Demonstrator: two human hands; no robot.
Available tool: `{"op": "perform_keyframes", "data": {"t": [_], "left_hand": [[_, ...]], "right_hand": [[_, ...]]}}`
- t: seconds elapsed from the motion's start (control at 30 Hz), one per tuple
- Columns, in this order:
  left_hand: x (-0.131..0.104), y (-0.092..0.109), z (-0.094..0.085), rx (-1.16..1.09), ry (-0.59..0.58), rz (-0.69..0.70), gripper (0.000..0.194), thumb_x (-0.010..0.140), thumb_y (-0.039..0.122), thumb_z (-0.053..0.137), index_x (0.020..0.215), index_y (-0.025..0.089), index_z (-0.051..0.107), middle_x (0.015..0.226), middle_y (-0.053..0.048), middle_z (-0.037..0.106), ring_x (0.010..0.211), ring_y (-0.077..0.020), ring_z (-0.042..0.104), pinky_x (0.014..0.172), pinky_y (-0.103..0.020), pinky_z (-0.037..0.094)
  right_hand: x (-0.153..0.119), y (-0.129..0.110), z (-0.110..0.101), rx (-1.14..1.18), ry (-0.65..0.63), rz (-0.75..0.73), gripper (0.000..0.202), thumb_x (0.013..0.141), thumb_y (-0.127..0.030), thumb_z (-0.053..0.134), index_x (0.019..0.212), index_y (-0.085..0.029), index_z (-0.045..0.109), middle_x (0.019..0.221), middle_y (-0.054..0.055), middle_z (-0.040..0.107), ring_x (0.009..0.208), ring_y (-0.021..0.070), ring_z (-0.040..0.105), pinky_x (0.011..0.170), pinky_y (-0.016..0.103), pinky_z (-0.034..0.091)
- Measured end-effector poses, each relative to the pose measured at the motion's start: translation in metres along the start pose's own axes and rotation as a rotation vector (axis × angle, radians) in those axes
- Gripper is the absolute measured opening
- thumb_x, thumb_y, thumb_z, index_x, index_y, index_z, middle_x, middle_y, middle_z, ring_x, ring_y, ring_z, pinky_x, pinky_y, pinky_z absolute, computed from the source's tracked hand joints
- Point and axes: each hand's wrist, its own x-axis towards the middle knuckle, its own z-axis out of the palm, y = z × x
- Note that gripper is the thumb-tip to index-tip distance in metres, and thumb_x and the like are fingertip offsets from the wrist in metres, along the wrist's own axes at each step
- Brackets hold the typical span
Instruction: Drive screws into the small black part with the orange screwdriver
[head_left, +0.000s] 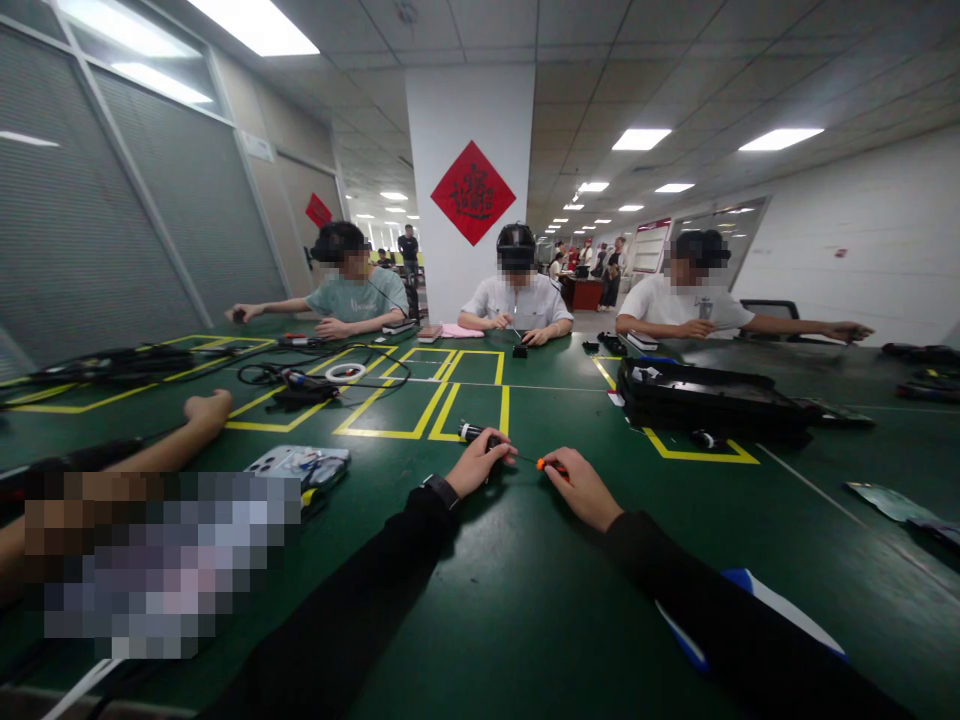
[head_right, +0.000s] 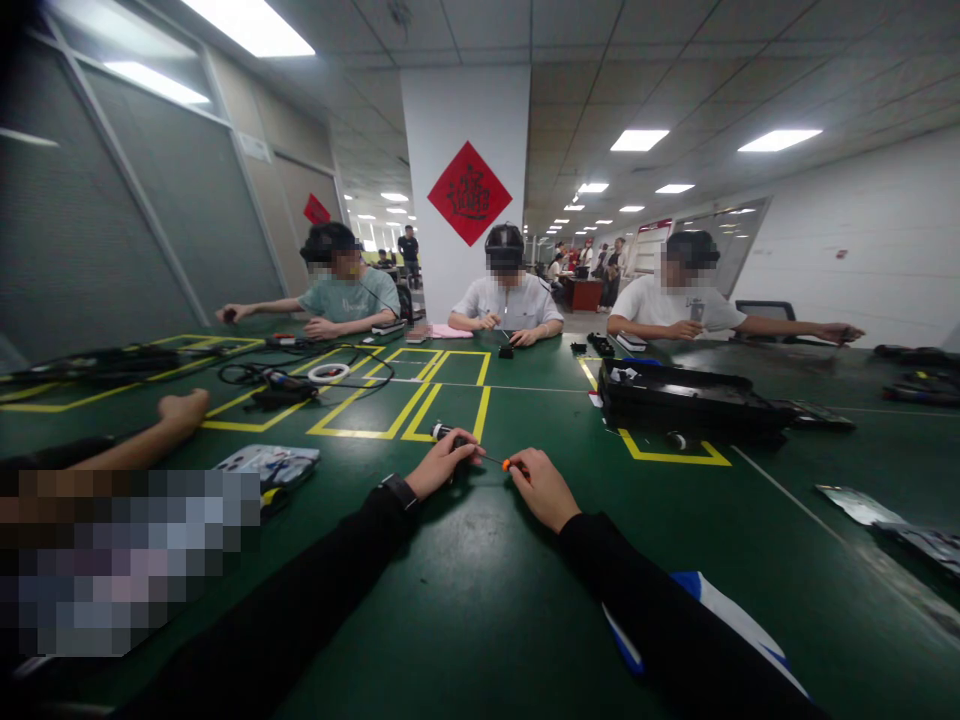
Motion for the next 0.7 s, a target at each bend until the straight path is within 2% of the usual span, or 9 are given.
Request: {"op": "perform_keyframes", "data": {"t": [0.2, 0.43, 0.7], "left_hand": [[-0.0003, -0.0018, 0.0011, 0.014, -0.012, -0.001, 0.024, 0.079, 0.036, 0.045, 0.092, 0.016, 0.042, 0.085, -0.006, 0.060, 0.069, -0.0109, 0.061, 0.068, -0.027, 0.045], [-0.0005, -0.0020, 0.0022, 0.058, 0.004, 0.007, 0.023, 0.079, 0.036, 0.045, 0.091, 0.016, 0.043, 0.085, -0.005, 0.060, 0.067, -0.0104, 0.060, 0.064, -0.025, 0.044], [-0.0011, 0.0011, 0.0031, 0.038, 0.008, -0.006, 0.023, 0.077, 0.036, 0.048, 0.089, 0.016, 0.044, 0.081, -0.004, 0.059, 0.065, -0.0102, 0.059, 0.064, -0.025, 0.044]], "right_hand": [[-0.0005, -0.0009, 0.0008, 0.020, 0.011, 0.010, 0.015, 0.076, -0.021, 0.050, 0.090, -0.018, 0.053, 0.086, 0.003, 0.055, 0.081, 0.0149, 0.049, 0.074, 0.028, 0.039], [0.0007, 0.0034, 0.0026, -0.031, -0.004, 0.022, 0.021, 0.084, -0.023, 0.036, 0.085, -0.017, 0.056, 0.084, 0.005, 0.055, 0.083, 0.0155, 0.048, 0.078, 0.030, 0.037], [-0.0009, 0.0005, -0.0003, 0.018, 0.005, 0.007, 0.012, 0.075, -0.019, 0.049, 0.087, -0.017, 0.053, 0.084, 0.003, 0.054, 0.079, 0.0141, 0.049, 0.073, 0.027, 0.040]]}}
